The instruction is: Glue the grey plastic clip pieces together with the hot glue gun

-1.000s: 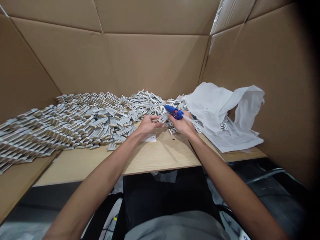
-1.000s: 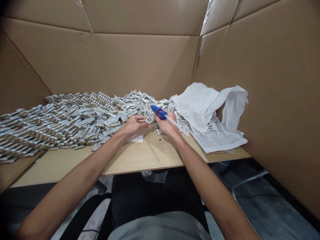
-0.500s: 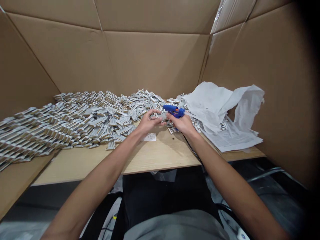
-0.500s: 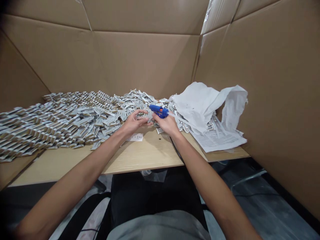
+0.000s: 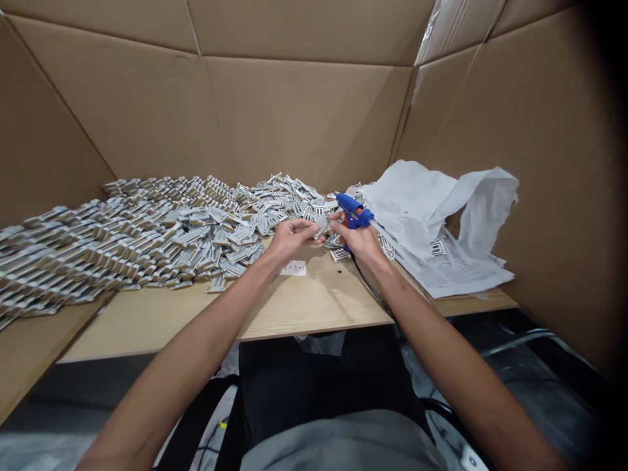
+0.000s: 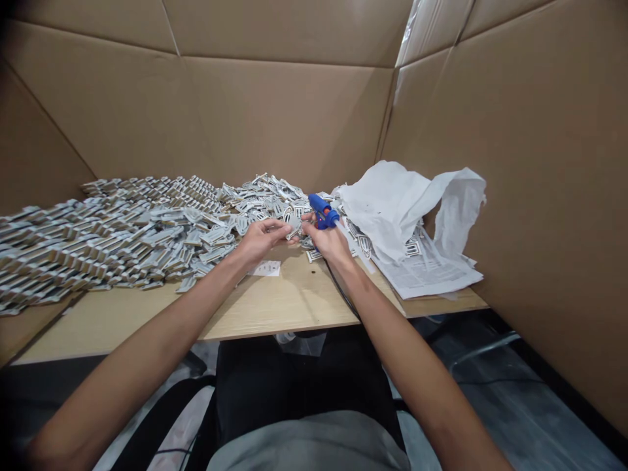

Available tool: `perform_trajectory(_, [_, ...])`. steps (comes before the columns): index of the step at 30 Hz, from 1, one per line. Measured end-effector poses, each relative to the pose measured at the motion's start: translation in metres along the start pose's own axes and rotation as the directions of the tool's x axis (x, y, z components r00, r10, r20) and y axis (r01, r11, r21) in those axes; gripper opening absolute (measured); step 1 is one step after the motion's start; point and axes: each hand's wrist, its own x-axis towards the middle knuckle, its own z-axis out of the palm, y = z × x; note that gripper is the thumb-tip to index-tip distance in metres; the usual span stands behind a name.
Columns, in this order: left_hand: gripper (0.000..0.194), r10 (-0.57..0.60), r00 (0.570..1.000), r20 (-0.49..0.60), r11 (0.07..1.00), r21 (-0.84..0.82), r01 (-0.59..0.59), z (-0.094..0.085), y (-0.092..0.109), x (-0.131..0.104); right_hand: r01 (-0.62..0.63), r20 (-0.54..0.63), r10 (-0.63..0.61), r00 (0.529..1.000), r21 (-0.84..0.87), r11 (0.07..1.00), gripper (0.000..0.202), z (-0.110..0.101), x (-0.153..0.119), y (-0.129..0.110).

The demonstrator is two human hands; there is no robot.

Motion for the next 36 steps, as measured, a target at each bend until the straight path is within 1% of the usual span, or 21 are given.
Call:
perform_trajectory(1, [0.020, 0.016, 1.000, 0.012, 1.000, -0.005, -0.016, 0.000, -0.001, 0.000, 0.011, 0.040, -0.012, 0.999, 0.024, 1.000, 0.038, 0.001, -0.001, -0.002])
perform_trajectory(3, [0.025, 0.048, 0.998, 0.028, 0.999, -0.012, -0.047, -0.001, -0.002, 0.001, 0.019, 0.096, -0.032, 0.995, 0.134, 0.991, 0.036, 0.004, -0.004, -0.005])
perform_trajectory(5, [0.030, 0.058, 0.998, 0.032, 0.998, -0.007, -0.058, -0.002, -0.003, 0.001, 0.029, 0.112, -0.054, 0.992, 0.219, 0.975, 0.032, 0.008, -0.004, -0.006])
perform_trajectory(8, [0.034, 0.052, 0.998, 0.020, 0.999, 0.007, -0.052, -0.001, -0.001, 0.000, 0.055, 0.040, -0.067, 0.997, 0.254, 0.966, 0.030, 0.011, -0.003, -0.004])
perform_trajectory(10, [0.031, 0.049, 0.999, 0.011, 0.999, 0.009, -0.049, 0.001, 0.001, 0.000, 0.068, -0.007, -0.069, 0.998, 0.241, 0.968, 0.028, 0.010, -0.002, -0.001])
perform_trajectory(13, [0.022, 0.042, 0.999, 0.009, 0.999, -0.004, -0.042, 0.003, 0.004, -0.002, 0.046, -0.009, -0.045, 0.999, 0.229, 0.972, 0.027, 0.006, 0.001, 0.002])
perform_trajectory(15, [0.017, 0.031, 1.000, -0.002, 0.999, -0.015, -0.031, 0.004, 0.006, -0.003, 0.013, -0.031, -0.005, 1.000, 0.264, 0.964, 0.029, 0.004, 0.002, 0.004])
perform_trajectory(19, [0.012, -0.001, 0.999, -0.047, 1.000, -0.029, 0.000, 0.004, 0.008, -0.003, -0.049, -0.118, 0.109, 0.987, 0.421, 0.906, 0.034, 0.001, 0.006, 0.005])
perform_trajectory(21, [0.011, -0.007, 0.998, -0.062, 0.999, -0.035, 0.005, 0.003, 0.008, -0.003, -0.068, -0.145, 0.147, 0.979, 0.445, 0.893, 0.035, 0.000, 0.007, 0.006])
perform_trajectory(23, [0.011, -0.005, 0.997, -0.073, 0.999, -0.032, 0.003, 0.003, 0.008, -0.003, -0.087, -0.158, 0.165, 0.973, 0.414, 0.906, 0.033, -0.001, 0.009, 0.006])
perform_trajectory(25, [0.012, -0.004, 0.997, -0.080, 1.000, -0.025, 0.002, 0.004, 0.007, -0.002, -0.096, -0.155, 0.158, 0.975, 0.350, 0.932, 0.031, -0.001, 0.009, 0.007])
perform_trajectory(28, [0.013, 0.001, 0.997, -0.079, 1.000, -0.027, -0.003, 0.004, 0.006, -0.002, -0.032, -0.181, 0.064, 0.981, 0.178, 0.983, 0.029, -0.003, 0.008, 0.008])
perform_trajectory(30, [0.014, 0.012, 0.998, -0.068, 1.000, -0.021, -0.013, 0.004, 0.006, -0.003, 0.020, -0.182, -0.004, 0.983, 0.086, 0.996, 0.023, -0.003, 0.006, 0.008])
perform_trajectory(31, [0.015, 0.018, 0.998, -0.059, 1.000, -0.015, -0.019, 0.004, 0.007, -0.003, 0.036, -0.164, -0.024, 0.986, 0.070, 0.997, 0.022, -0.002, 0.005, 0.007])
perform_trajectory(34, [0.020, 0.035, 0.999, -0.032, 0.999, 0.007, -0.035, 0.003, 0.008, -0.004, 0.056, -0.082, -0.048, 0.995, 0.105, 0.993, 0.022, 0.000, 0.003, 0.004])
perform_trajectory(36, [0.023, 0.042, 0.999, -0.026, 0.999, 0.021, -0.042, 0.004, 0.009, -0.004, 0.063, -0.097, -0.053, 0.994, 0.097, 0.993, 0.022, 0.002, 0.001, 0.002])
